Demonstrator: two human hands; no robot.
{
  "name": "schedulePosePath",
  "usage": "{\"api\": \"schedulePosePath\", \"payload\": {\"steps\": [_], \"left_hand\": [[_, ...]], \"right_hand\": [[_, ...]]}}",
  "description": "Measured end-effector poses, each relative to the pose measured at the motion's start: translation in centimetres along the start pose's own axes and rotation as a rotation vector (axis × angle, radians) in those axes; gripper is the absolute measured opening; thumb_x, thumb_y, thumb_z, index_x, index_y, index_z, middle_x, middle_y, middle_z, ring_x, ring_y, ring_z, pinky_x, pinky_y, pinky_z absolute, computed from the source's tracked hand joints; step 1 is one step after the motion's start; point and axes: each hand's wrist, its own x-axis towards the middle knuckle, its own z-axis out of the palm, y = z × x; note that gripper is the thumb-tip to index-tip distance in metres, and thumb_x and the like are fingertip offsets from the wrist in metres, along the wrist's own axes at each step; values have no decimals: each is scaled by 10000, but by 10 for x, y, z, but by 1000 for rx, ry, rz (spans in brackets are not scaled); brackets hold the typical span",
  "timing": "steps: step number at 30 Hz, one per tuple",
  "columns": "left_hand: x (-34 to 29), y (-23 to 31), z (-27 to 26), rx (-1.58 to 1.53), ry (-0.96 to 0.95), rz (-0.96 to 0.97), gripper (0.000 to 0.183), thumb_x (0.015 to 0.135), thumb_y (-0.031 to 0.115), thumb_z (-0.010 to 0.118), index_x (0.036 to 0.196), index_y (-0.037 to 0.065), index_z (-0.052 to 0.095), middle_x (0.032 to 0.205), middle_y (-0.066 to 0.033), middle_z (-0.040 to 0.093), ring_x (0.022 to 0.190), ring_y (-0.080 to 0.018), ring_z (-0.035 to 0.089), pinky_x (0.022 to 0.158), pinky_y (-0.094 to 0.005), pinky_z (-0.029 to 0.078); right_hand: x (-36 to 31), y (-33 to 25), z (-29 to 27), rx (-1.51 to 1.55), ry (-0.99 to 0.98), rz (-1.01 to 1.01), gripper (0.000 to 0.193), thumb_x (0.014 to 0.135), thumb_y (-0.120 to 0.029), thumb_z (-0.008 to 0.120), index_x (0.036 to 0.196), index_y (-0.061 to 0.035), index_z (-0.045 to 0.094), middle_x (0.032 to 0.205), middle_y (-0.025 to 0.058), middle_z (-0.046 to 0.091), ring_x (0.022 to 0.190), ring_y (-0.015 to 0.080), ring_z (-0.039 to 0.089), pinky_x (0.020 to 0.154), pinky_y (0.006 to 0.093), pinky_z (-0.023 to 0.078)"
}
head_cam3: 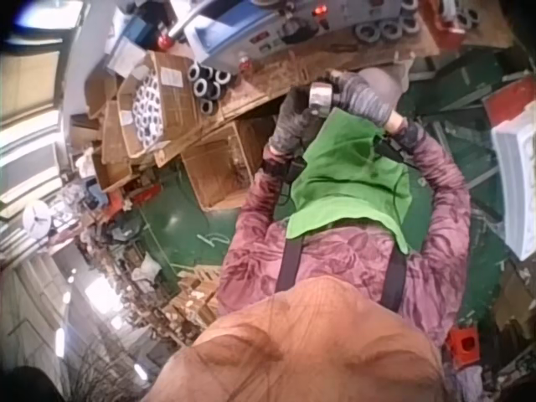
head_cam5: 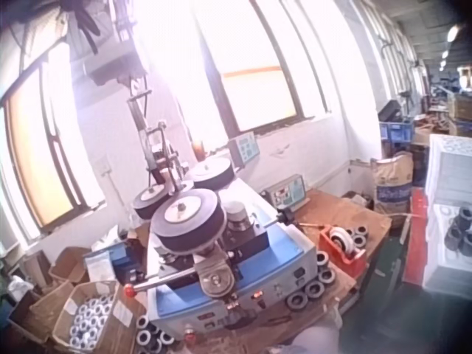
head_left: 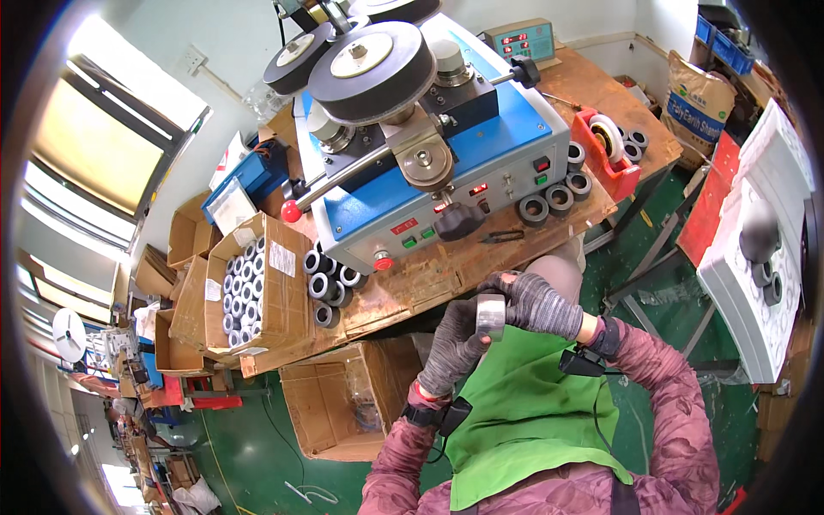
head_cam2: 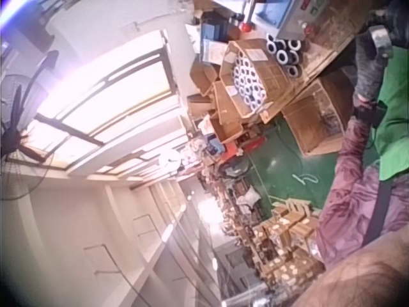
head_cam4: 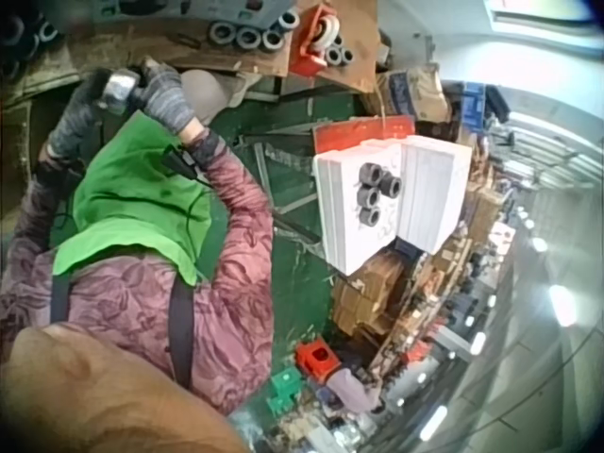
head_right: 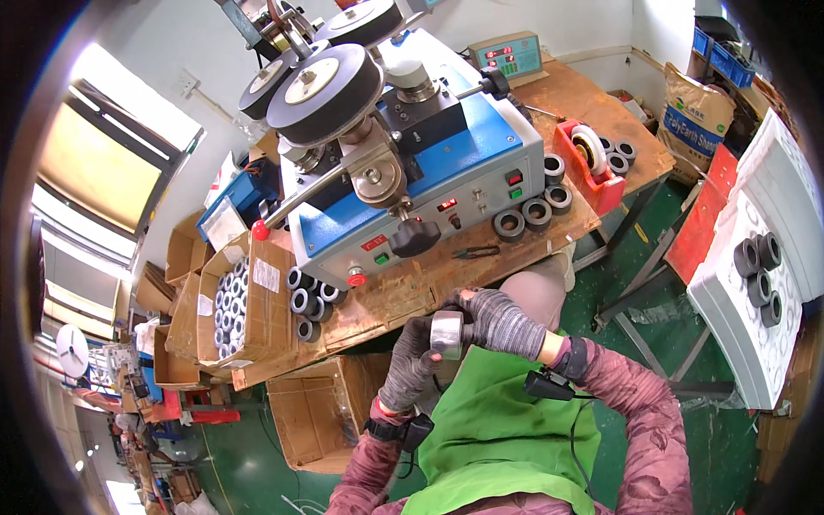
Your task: Operating a precision metal machining or finishing tool on small circular metal components.
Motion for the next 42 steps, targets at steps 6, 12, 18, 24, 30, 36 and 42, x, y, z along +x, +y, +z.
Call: {"api": "schedulePosePath", "payload": {"steps": [6, 12, 18, 24, 30, 36, 42], "left_hand": [[9, 16, 8, 256, 22, -271, 533, 818, 245, 692, 1238, -17, 496, 1144, -97, 586, 1041, -162, 542, 917, -319, 425], [1, -4, -1, -345, 107, -336, 493, 840, 229, 665, 1217, -48, 511, 1115, -115, 602, 989, -186, 591, 893, -315, 478], [-1, -17, 2, -592, 49, -231, 600, 842, 317, 660, 1273, -46, 454, 1276, -154, 526, 1145, -248, 534, 957, -384, 454], [-9, -25, 2, -599, 10, -201, 627, 827, 334, 683, 1277, -38, 454, 1215, -135, 563, 1097, -232, 564, 927, -356, 475], [-8, -26, 8, -551, 46, -200, 615, 831, 329, 683, 1274, -33, 458, 1193, -121, 575, 1040, -214, 586, 889, -350, 494], [-9, -39, 0, -600, 90, -215, 625, 829, 331, 688, 1289, -18, 447, 1203, -111, 570, 1047, -209, 585, 885, -358, 495], [-10, -39, 3, -589, 5, -231, 670, 824, 362, 683, 1311, -15, 420, 1283, -126, 522, 1198, -248, 494, 1052, -387, 370]], "right_hand": [[-12, 29, 8, 9, 108, 110, 420, 768, -308, 662, 1085, -43, 584, 924, 196, 624, 859, 361, 602, 763, 414, 485], [-14, -5, -29, 304, 72, 54, 407, 804, -160, 676, 1153, 13, 558, 1001, 117, 643, 884, 158, 618, 792, 289, 490], [-35, 25, -45, 164, 177, 159, 346, 827, -195, 662, 1119, -22, 597, 943, 73, 628, 853, 145, 601, 790, 287, 481], [-37, 10, -24, 402, 125, 179, 261, 884, -206, 599, 1071, -24, 607, 876, 62, 609, 777, 137, 584, 718, 287, 473], [-31, -9, -11, -33, 342, -160, 178, 776, -155, 683, 844, -21, 588, 781, 132, 565, 713, 291, 583, 644, 366, 471], [-35, -7, -30, -23, 342, -98, 445, 746, -209, 730, 1095, -12, 537, 921, 150, 547, 728, 281, 592, 658, 358, 488], [-32, -9, -23, -183, 80, -313, 893, 629, -410, 806, 1300, 22, 405, 1169, 216, 505, 1017, 366, 549, 893, 421, 449]]}}
